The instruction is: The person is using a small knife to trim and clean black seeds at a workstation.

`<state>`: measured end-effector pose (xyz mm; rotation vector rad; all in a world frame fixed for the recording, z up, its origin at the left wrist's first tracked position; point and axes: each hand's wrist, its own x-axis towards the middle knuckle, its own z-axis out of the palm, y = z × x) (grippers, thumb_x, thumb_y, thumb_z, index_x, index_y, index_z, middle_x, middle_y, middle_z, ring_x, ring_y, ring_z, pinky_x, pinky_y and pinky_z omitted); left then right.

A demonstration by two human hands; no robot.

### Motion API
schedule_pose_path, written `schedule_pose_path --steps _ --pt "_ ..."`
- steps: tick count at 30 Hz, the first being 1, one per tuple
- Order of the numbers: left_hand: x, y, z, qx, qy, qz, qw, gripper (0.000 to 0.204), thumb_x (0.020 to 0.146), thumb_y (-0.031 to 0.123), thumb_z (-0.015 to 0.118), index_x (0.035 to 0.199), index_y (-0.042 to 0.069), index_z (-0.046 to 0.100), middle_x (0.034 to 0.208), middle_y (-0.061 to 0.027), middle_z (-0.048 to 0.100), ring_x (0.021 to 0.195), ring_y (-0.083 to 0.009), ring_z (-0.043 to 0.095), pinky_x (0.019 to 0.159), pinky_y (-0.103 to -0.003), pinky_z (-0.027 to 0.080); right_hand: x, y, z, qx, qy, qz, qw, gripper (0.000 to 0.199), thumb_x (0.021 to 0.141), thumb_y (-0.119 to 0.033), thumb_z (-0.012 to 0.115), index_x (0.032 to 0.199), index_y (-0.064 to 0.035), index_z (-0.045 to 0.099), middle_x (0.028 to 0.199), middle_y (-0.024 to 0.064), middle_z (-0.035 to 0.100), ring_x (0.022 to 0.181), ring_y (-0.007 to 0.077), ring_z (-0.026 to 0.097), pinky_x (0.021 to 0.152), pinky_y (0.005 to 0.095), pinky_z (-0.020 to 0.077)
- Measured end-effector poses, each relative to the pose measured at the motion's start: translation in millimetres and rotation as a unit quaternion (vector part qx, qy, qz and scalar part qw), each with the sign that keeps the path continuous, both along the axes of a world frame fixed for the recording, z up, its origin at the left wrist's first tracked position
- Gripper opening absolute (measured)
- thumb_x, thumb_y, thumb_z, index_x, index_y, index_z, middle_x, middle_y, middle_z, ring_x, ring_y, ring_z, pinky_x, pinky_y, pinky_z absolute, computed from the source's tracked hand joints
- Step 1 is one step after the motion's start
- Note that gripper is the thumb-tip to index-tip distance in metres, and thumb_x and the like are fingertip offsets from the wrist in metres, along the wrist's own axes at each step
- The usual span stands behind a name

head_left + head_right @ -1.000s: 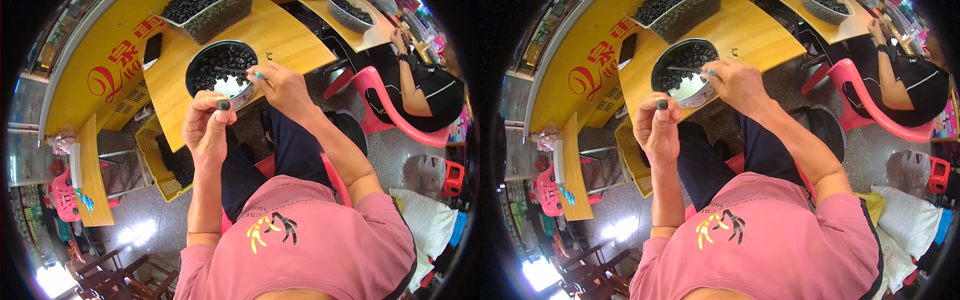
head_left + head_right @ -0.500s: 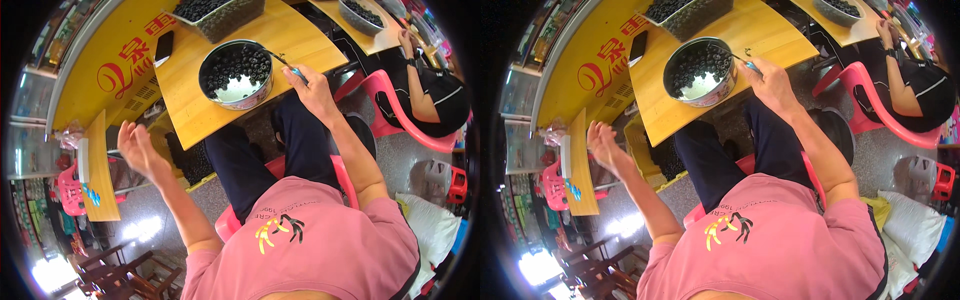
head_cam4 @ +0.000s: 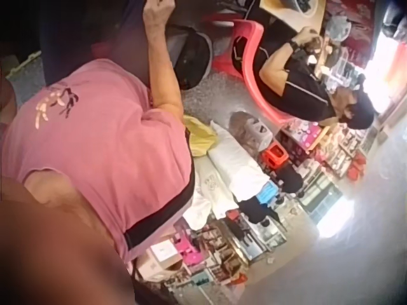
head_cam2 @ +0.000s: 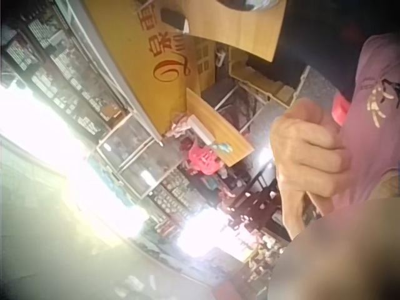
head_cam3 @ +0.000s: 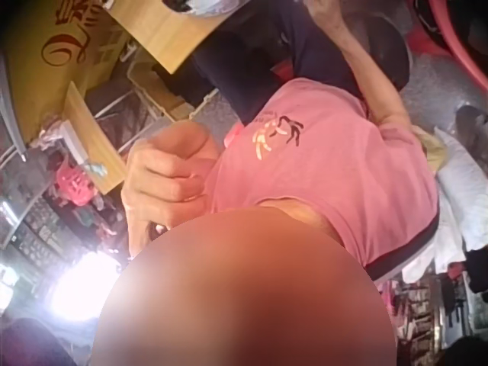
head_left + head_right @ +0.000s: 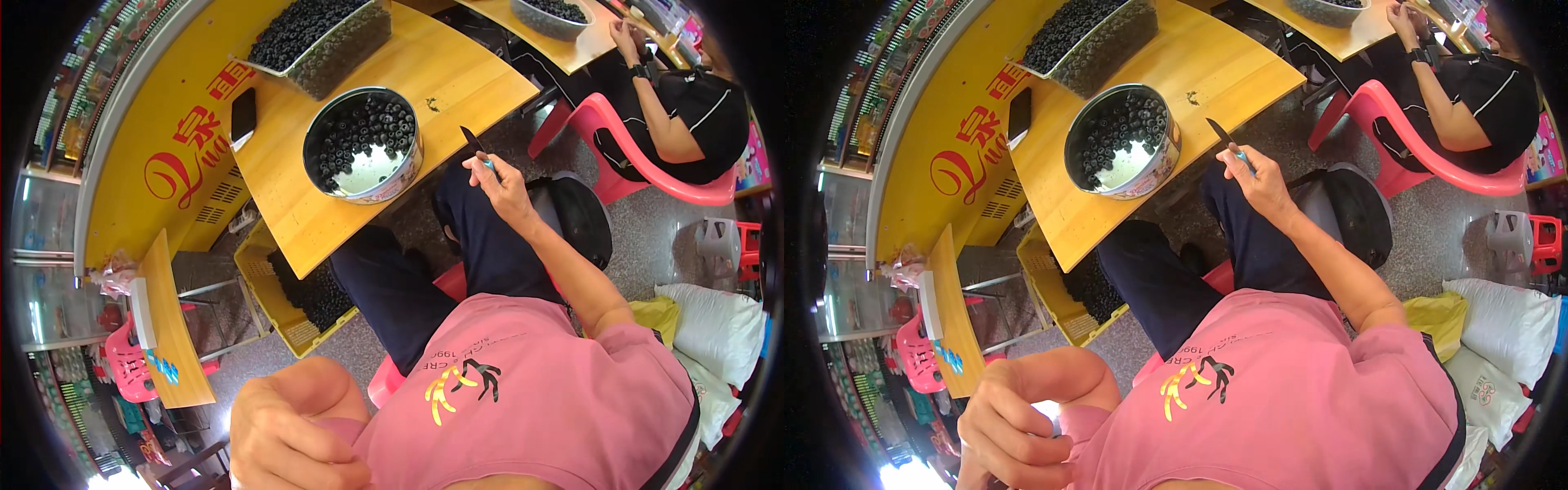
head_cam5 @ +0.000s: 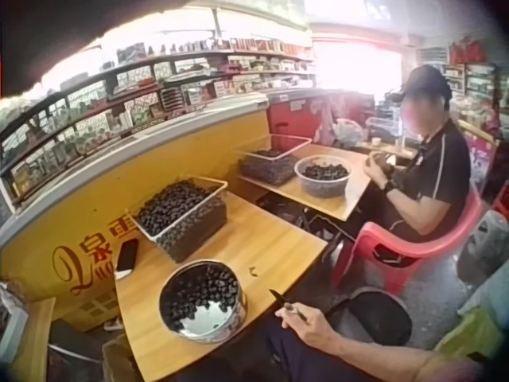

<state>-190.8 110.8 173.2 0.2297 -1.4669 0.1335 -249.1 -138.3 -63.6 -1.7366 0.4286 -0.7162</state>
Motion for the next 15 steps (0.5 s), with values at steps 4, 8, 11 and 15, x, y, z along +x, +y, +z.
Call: schedule_pose_path --steps 4,8,11,15 --pt "-1.2 11.7 -9.2 0.044 -0.001 0.025 0.999 0.035 0.084 0.004 0.061 0.116 0.019 0.061 0.047 -0.0016 0.052 0.033 -0.0071 0.044 0.035 -0.019 0.031 -2.3 1.3 -7.4 0.047 0.01 -0.012 0.999 0.027 0.098 -0.025 0.054 0.096 -0.0007 0.067 0.067 0.0004 0.058 0.073 0.0069 0.056 0.095 0.0259 0.0427" --pt "8.1 23.2 -15.4 0.138 -0.069 0.017 0.988 0.036 0.084 0.003 0.061 0.116 0.018 0.062 0.046 -0.0011 0.051 0.033 -0.0067 0.043 0.034 -0.019 0.031 -2.0 1.7 -13.5 0.047 0.017 -0.01 0.999 0.028 0.098 -0.025 0.054 0.097 -0.0004 0.067 0.067 0.0005 0.058 0.074 0.0069 0.056 0.095 0.0259 0.0425" --pt "0.7 0.3 -7.4 0.034 -0.003 0.002 0.999 0.033 0.084 0.006 0.064 0.115 0.016 0.063 0.046 -0.0012 0.05 0.032 -0.0072 0.042 0.034 -0.02 0.031 2.5 6.3 -19.3 0.01 0.001 -0.003 1.0 0.028 0.098 -0.025 0.054 0.097 -0.0004 0.067 0.067 0.0003 0.057 0.074 0.0069 0.056 0.095 0.0261 0.0427" --pt "-4.5 3.5 -15.4 0.028 0.033 0.044 0.998 0.034 0.085 0.012 0.068 0.118 0.02 0.061 0.045 -0.0017 0.05 0.032 -0.008 0.042 0.035 -0.02 0.029 4.1 7.4 -26.5 0.03 0.0 -0.001 1.0 0.028 0.099 -0.024 0.054 0.098 0.0004 0.066 0.069 -0.001 0.056 0.07 0.0054 0.052 0.089 0.0236 0.0427"
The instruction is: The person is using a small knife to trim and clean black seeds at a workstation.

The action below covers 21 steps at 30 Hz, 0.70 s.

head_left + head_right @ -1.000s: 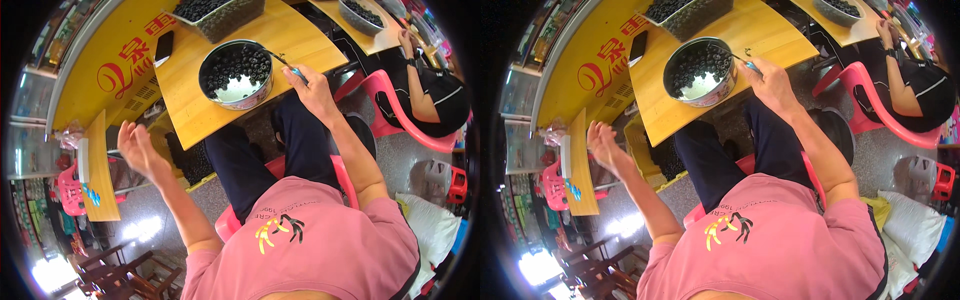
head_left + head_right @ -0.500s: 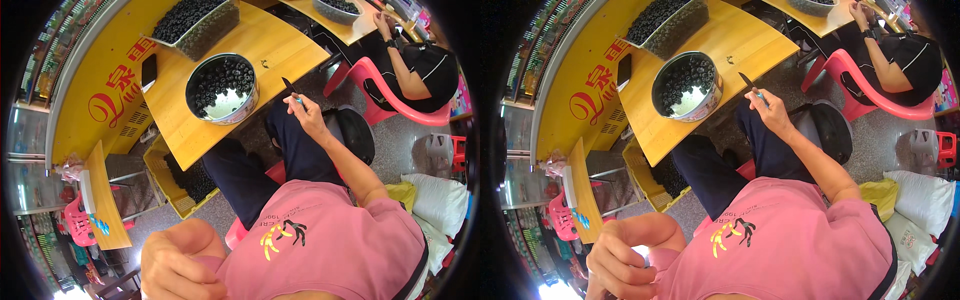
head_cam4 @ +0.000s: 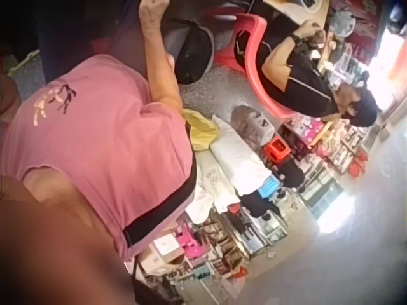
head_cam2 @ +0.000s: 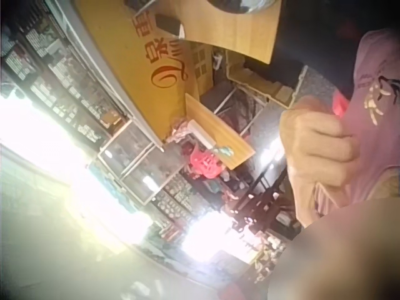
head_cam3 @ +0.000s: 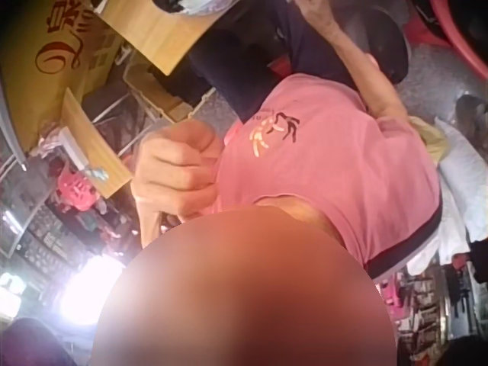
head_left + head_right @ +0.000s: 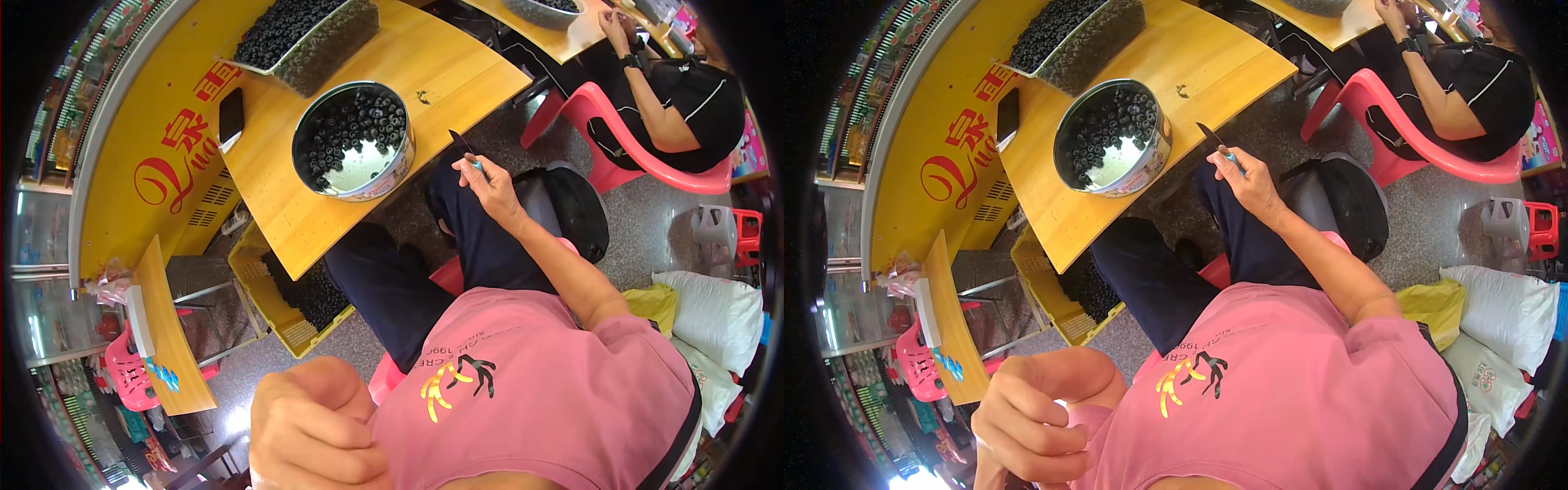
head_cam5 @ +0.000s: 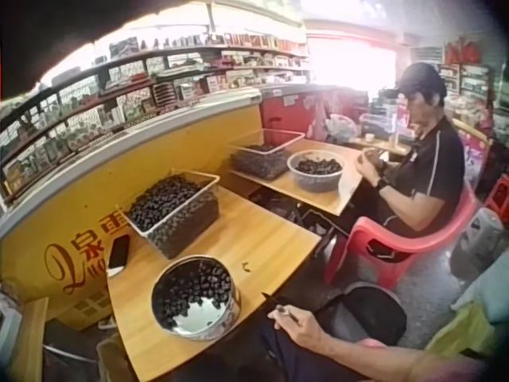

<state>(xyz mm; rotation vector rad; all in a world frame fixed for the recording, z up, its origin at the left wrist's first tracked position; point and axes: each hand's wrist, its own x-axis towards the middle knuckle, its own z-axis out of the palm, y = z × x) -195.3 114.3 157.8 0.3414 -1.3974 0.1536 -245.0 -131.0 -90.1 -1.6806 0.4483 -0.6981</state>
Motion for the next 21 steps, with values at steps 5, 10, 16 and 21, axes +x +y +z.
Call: schedule_pose_path --steps 5,10,16,21 --pt "8.9 1.0 -7.5 0.065 -0.035 -0.051 0.996 0.031 0.086 0.011 0.067 0.115 0.022 0.061 0.046 -0.0021 0.05 0.032 -0.008 0.043 0.036 -0.021 0.032 -5.1 -4.5 -6.4 0.026 -0.005 -0.013 1.0 0.029 0.099 -0.026 0.053 0.1 -0.0003 0.066 0.071 -0.0025 0.056 0.063 0.0029 0.046 0.068 0.0186 0.0418" --pt "-1.7 -14.9 -0.4 -0.006 0.029 -0.072 0.997 0.019 0.088 0.01 0.064 0.105 0.019 0.062 0.046 -0.0023 0.05 0.033 -0.0082 0.043 0.036 -0.021 0.03 0.5 -2.0 -7.6 0.056 -0.016 -0.002 0.998 0.029 0.099 -0.029 0.054 0.102 -0.0023 0.065 0.072 -0.0036 0.054 0.059 0.0017 0.042 0.053 0.0171 0.0326" --pt "4.4 -13.3 -6.3 0.055 -0.022 -0.087 0.994 0.021 0.09 0.01 0.063 0.108 0.02 0.061 0.047 -0.0028 0.051 0.033 -0.0087 0.043 0.036 -0.021 0.03 -5.8 -6.9 -9.6 0.07 -0.015 -0.01 0.997 0.028 0.098 -0.029 0.054 0.102 -0.003 0.066 0.072 -0.0035 0.054 0.059 0.0011 0.041 0.052 0.0175 0.032" --pt "-8.4 -21.2 -1.3 -0.023 0.065 -0.072 0.995 0.024 0.089 0.011 0.064 0.11 0.023 0.061 0.049 -0.0038 0.052 0.034 -0.0096 0.044 0.036 -0.022 0.03 -0.6 -2.7 -6.9 0.071 -0.016 0.001 0.997 0.027 0.099 -0.027 0.053 0.101 -0.0033 0.066 0.072 -0.0035 0.054 0.059 0.0009 0.04 0.052 0.017 0.032"
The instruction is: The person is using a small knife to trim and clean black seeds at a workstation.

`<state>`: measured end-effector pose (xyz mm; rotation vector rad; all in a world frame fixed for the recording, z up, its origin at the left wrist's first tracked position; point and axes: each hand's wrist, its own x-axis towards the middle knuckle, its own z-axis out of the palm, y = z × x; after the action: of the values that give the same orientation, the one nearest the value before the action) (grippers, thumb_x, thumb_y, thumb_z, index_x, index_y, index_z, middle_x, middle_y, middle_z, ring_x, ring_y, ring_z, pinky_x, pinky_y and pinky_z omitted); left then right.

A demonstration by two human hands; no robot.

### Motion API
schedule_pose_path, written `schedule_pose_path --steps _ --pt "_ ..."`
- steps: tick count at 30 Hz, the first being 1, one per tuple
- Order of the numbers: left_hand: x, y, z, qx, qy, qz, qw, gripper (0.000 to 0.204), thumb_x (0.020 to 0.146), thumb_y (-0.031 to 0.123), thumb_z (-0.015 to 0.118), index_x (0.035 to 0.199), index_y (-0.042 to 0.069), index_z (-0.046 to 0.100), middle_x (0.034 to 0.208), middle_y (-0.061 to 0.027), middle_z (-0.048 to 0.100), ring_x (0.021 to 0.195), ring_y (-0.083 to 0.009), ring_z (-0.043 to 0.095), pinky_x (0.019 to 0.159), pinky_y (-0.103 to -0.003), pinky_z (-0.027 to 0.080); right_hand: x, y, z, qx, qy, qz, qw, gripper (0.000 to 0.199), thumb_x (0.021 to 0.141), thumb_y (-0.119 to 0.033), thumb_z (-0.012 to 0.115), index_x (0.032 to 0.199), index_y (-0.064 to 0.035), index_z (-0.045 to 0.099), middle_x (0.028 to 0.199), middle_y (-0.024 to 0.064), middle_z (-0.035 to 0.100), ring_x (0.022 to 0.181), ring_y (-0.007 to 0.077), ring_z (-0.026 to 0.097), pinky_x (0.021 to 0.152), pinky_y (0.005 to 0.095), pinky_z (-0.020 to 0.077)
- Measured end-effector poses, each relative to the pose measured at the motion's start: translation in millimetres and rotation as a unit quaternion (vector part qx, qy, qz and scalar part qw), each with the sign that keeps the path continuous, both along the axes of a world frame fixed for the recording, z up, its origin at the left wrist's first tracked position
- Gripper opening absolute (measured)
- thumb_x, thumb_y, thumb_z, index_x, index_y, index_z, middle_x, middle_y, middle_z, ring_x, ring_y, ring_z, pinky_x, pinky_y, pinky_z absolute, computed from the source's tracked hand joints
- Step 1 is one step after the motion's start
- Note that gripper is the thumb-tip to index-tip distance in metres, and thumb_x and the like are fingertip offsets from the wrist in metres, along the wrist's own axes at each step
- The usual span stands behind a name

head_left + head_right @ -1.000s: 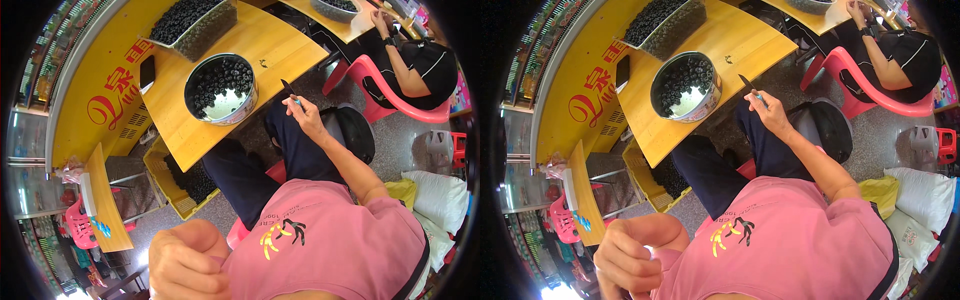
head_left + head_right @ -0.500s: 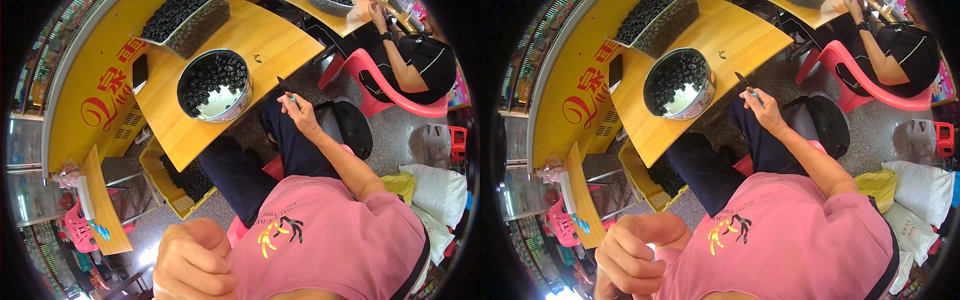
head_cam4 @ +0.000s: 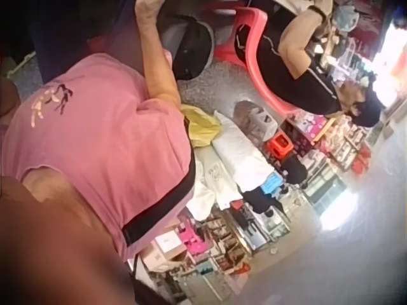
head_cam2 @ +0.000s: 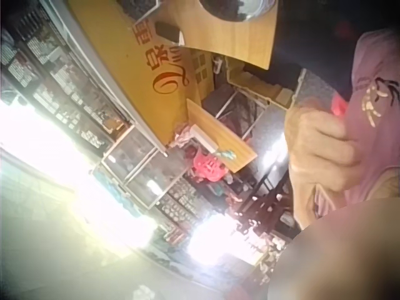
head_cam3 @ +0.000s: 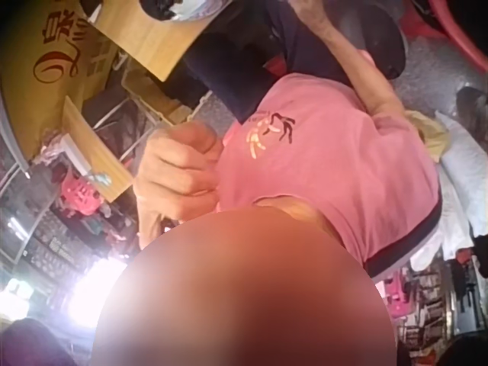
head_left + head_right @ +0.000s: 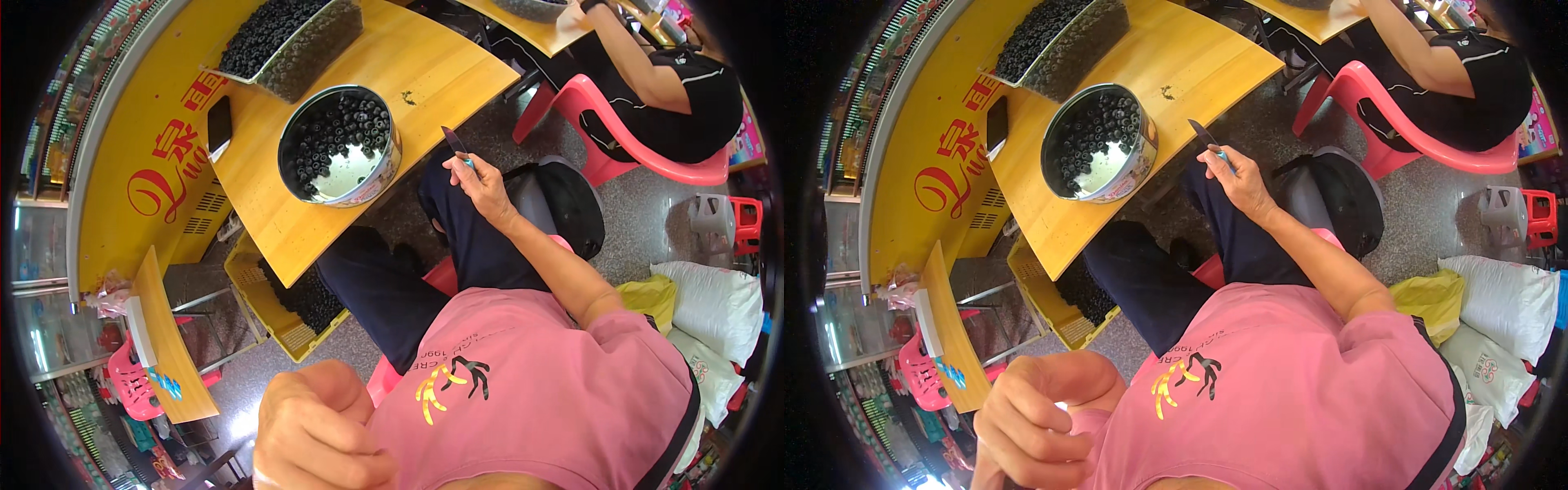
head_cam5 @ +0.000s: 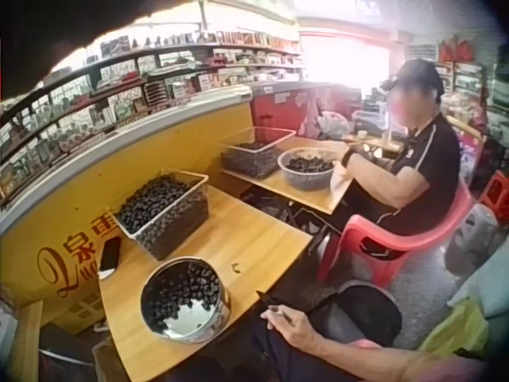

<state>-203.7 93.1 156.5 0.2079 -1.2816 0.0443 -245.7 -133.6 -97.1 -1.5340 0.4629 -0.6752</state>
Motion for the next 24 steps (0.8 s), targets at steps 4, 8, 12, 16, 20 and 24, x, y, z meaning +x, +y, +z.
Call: schedule_pose_path --steps 4,8,12,16,20,24 --pt "13.4 3.4 -7.9 0.099 -0.084 -0.031 0.991 0.027 0.09 0.015 0.065 0.114 0.025 0.06 0.05 -0.0037 0.053 0.035 -0.0109 0.046 0.036 -0.022 0.029 -7.6 -4.6 0.7 0.025 0.016 -0.02 0.999 0.028 0.098 -0.027 0.055 0.096 -0.0019 0.067 0.067 -0.0007 0.055 0.071 0.0067 0.054 0.09 0.0249 0.0436" --pt "10.1 6.9 -8.8 0.079 -0.081 -0.032 0.993 0.027 0.091 0.022 0.065 0.117 0.025 0.059 0.052 -0.005 0.055 0.035 -0.0147 0.049 0.036 -0.025 0.032 -5.0 -2.0 3.2 0.011 0.01 -0.015 1.0 0.028 0.097 -0.028 0.056 0.097 -0.0019 0.067 0.068 -0.0008 0.056 0.071 0.0065 0.054 0.083 0.0235 0.0447" --pt "-4.4 0.2 -9.7 0.065 0.016 0.011 0.998 0.009 0.081 0.015 0.071 0.079 0.017 0.062 0.052 -0.0006 0.058 0.039 -0.011 0.052 0.042 -0.021 0.029 -1.5 1.6 4.2 0.036 0.013 0.001 0.999 0.029 0.097 -0.029 0.056 0.098 -0.0018 0.067 0.071 -0.0005 0.057 0.071 0.0062 0.054 0.073 0.022 0.0442" --pt "55.4 -13.9 -0.6 0.232 -0.264 0.018 0.936 0.014 0.077 0.002 0.064 0.065 0.01 0.063 0.055 -0.0029 0.058 0.047 -0.0139 0.056 0.04 -0.023 0.037 -10.4 -5.6 3.4 0.027 0.01 -0.011 1.0 0.029 0.097 -0.029 0.057 0.099 -0.0016 0.067 0.072 -0.0008 0.057 0.072 0.0061 0.054 0.071 0.0213 0.0436" --pt "102.8 -25.6 -3.7 0.529 -0.26 0.408 0.697 0.011 0.077 -0.001 0.068 0.088 0.002 0.066 0.076 -0.0074 0.064 0.066 -0.0208 0.06 0.056 -0.028 0.045 -1.1 -5.5 -7.5 -0.028 -0.026 0.008 0.999 0.026 0.099 -0.026 0.054 0.1 -0.0037 0.067 0.074 -0.0043 0.055 0.065 0.0021 0.046 0.058 0.0177 0.036" --pt "175.9 -55.6 -29.4 0.589 -0.351 0.419 0.596 0.009 0.081 0.003 0.062 0.088 -0.001 0.065 0.082 -0.0143 0.063 0.079 -0.0292 0.06 0.069 -0.034 0.047 -3.3 -8.4 -9.7 0.033 -0.025 0.023 0.999 0.026 0.098 -0.028 0.055 0.101 -0.0047 0.067 0.073 -0.0048 0.054 0.062 0.0004 0.043 0.055 0.0168 0.0335"
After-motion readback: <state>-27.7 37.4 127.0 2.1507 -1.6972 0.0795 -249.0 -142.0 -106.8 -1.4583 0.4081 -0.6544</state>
